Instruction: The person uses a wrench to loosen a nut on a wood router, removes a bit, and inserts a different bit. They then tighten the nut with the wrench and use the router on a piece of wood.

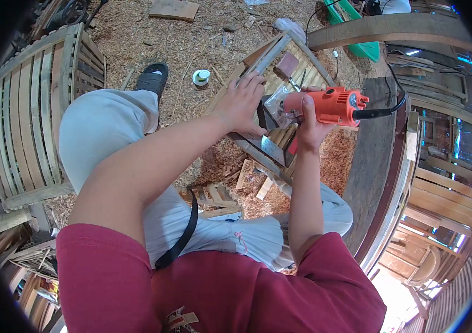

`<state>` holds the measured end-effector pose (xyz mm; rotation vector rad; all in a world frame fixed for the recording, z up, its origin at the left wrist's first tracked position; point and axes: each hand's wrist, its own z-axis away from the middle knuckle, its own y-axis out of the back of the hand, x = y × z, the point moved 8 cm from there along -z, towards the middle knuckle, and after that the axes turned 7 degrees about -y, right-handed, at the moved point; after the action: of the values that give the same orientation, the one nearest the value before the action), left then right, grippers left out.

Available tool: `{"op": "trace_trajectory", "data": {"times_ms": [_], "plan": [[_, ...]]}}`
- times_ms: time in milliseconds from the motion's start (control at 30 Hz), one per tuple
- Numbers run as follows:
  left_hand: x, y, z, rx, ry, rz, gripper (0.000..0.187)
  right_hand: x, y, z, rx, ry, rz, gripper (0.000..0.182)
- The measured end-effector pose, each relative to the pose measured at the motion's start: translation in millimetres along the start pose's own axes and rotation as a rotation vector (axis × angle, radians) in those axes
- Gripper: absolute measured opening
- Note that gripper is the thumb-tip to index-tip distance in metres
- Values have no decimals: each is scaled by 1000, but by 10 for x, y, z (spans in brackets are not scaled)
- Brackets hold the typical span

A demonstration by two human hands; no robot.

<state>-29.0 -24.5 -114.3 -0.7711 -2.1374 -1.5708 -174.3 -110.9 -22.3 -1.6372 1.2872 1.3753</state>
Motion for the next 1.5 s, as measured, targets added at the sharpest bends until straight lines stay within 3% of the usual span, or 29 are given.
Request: {"op": "trace_trajectory", "data": {"times_ms": [700, 1000, 1500], "plan": [[0, 2, 3, -14, 0, -3, 104, 20, -8, -107, 16, -12, -50, 47], [-3, -8, -3, -29, 13, -3, 103, 83, 36, -134, 6, -17, -52, 55], [-6, -1, 0, -18, 9, 3, 106, 78, 97, -107, 34, 1, -55, 55]]}}
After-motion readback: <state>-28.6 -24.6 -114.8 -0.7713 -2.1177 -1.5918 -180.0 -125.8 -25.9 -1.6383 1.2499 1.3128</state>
